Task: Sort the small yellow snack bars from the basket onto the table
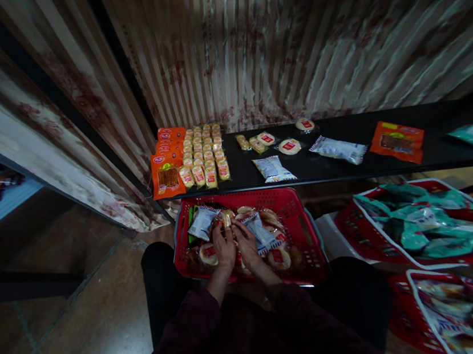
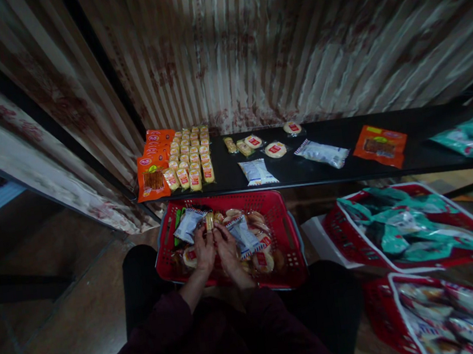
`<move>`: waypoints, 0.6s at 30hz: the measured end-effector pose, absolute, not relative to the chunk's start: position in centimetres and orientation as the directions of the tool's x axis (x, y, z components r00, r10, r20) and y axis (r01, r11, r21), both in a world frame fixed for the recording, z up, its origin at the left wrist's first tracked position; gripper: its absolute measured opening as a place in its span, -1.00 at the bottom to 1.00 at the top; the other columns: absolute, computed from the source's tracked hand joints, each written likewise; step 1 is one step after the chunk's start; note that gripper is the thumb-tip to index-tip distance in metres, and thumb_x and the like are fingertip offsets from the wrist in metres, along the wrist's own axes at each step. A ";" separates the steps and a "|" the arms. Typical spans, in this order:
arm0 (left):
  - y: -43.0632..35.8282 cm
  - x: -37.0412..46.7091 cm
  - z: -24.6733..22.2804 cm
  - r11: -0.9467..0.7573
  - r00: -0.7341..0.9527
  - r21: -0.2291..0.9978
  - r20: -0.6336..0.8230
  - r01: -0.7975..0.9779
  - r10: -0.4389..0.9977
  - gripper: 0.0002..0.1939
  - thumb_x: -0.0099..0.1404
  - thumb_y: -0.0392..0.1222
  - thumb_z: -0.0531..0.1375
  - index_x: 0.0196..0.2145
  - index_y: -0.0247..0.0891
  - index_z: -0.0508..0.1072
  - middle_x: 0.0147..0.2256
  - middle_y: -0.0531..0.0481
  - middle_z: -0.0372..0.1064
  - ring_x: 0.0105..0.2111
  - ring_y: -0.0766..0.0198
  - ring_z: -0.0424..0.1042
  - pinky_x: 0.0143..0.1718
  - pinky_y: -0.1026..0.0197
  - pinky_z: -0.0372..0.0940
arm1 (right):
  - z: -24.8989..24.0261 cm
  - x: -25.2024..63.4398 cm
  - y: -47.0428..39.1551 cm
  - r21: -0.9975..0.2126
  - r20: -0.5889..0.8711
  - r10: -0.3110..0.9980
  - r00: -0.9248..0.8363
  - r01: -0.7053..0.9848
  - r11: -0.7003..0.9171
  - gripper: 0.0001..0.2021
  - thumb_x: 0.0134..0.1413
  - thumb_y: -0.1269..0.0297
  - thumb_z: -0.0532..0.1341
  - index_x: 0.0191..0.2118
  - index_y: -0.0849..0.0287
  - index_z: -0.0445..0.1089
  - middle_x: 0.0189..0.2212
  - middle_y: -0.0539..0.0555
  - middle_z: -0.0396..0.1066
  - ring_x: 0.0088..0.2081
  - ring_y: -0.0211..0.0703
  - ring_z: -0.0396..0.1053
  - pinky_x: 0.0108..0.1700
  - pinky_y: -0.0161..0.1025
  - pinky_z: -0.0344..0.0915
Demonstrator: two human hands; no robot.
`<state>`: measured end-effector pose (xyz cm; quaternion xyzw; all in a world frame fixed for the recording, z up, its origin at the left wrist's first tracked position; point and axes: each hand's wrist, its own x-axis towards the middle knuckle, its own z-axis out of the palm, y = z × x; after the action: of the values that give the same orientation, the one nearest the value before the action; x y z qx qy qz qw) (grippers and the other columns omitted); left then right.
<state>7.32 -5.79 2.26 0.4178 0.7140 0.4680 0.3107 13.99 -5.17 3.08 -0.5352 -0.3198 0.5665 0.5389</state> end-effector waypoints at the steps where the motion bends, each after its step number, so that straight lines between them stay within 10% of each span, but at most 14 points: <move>1: -5.8 7.3 2.2 0.217 -0.459 0.928 -0.058 0.303 0.887 -0.63 0.28 -0.13 0.01 -0.02 -0.37 0.33 0.02 -0.28 0.32 0.07 0.09 0.27 0.15 0.02 0.12 | 3.0 14.0 -5.2 -0.940 -0.255 0.955 0.148 -0.269 -0.209 -0.61 -0.11 0.05 0.26 -0.12 0.07 0.47 -0.03 0.07 0.45 0.02 -0.02 0.37 0.11 -0.06 0.26; 18: -5.3 7.0 2.0 0.266 -0.460 0.963 -0.219 0.040 0.861 -0.66 0.21 -0.17 0.12 -0.07 -0.24 0.46 -0.03 -0.17 0.41 0.05 0.09 0.31 0.15 0.08 0.09 | 0.5 14.6 -4.8 -0.990 -0.125 0.982 0.140 -0.080 -0.115 -0.62 0.02 0.04 0.17 -0.05 0.05 0.45 0.00 0.07 0.44 0.05 -0.03 0.36 0.15 0.00 0.22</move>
<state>7.02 -5.30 1.97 0.3282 0.6860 0.5092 0.4029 14.62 -4.81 0.54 -0.5458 -0.4132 0.5094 0.5215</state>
